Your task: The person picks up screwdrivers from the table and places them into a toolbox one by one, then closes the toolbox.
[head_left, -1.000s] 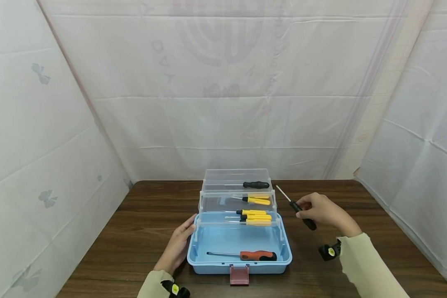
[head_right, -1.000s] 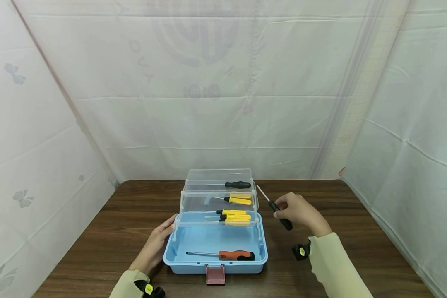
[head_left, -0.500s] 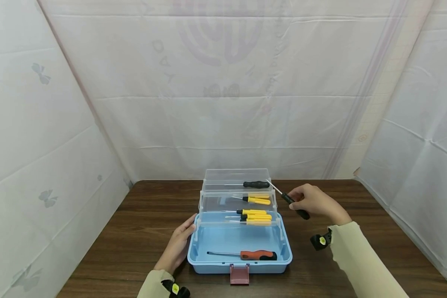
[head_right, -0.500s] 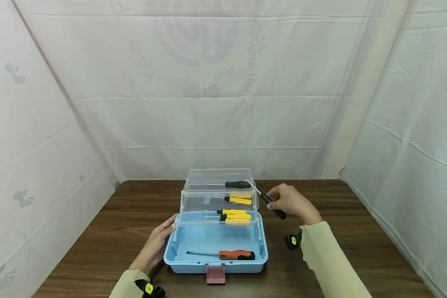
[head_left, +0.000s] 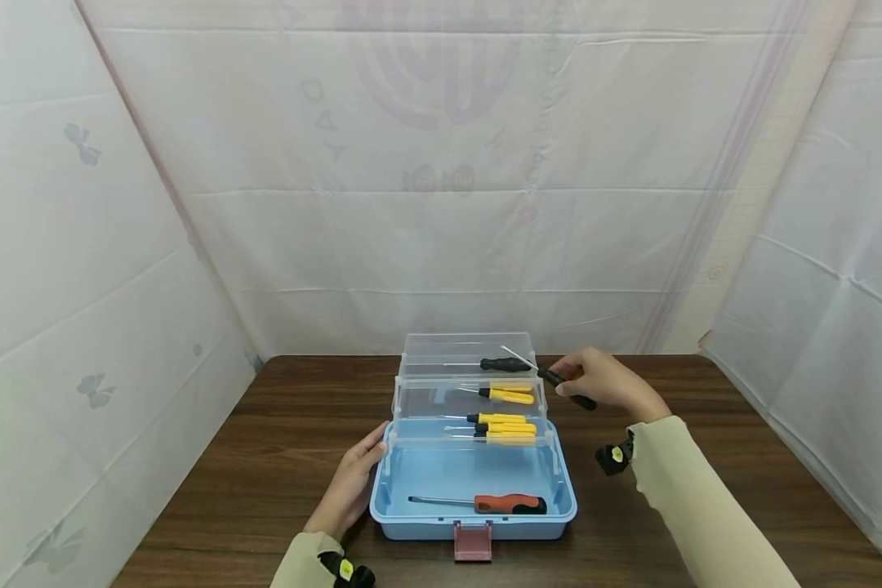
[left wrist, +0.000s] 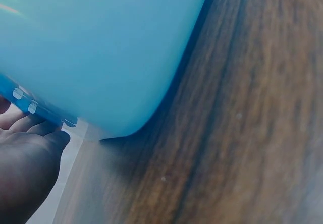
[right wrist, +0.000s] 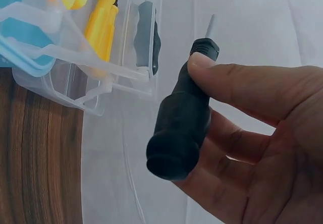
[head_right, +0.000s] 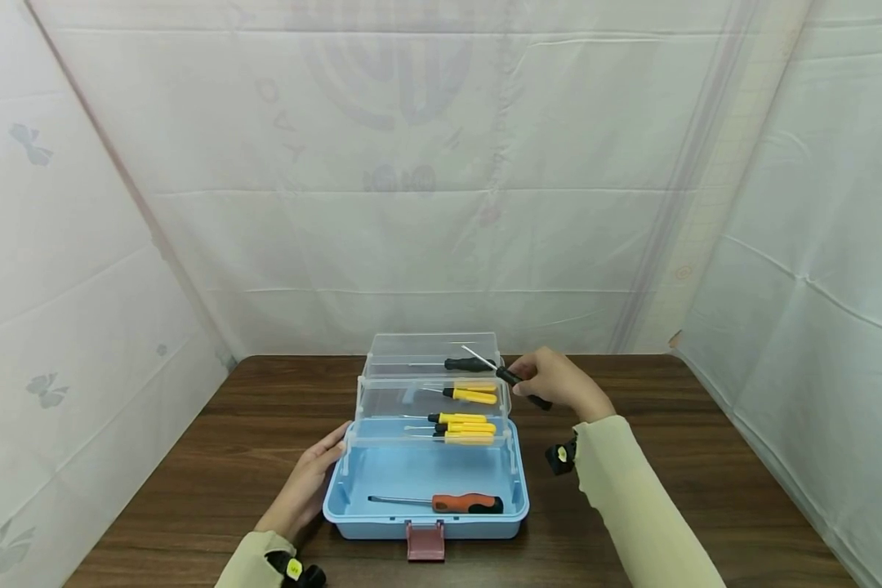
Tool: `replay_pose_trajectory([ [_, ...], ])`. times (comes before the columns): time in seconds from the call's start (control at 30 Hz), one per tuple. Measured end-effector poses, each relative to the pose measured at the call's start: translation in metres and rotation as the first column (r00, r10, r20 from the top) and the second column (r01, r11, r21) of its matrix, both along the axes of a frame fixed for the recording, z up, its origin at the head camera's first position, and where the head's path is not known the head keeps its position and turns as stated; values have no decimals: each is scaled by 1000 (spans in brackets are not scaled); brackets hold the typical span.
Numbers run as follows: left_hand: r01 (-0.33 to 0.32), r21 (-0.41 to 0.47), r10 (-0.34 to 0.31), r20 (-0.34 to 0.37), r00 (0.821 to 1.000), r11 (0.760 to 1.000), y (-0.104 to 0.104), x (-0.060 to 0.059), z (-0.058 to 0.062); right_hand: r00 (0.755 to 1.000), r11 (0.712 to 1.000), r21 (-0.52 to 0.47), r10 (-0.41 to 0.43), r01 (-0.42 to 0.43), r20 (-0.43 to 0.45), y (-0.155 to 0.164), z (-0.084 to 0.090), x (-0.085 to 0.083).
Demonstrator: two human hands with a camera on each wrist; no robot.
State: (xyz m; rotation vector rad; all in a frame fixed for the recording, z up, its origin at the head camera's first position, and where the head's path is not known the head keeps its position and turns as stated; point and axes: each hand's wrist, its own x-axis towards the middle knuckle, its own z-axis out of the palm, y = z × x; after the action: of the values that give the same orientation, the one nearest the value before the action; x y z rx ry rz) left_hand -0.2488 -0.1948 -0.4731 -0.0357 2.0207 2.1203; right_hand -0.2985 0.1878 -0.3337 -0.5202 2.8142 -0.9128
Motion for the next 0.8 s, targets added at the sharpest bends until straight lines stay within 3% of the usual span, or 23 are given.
replay_pose_trajectory([
  [0.8, -1, -4, 1, 1, 1000, 1000, -3, 1, 1, 998, 1000, -10, 19, -20, -68, -34, 3, -28],
])
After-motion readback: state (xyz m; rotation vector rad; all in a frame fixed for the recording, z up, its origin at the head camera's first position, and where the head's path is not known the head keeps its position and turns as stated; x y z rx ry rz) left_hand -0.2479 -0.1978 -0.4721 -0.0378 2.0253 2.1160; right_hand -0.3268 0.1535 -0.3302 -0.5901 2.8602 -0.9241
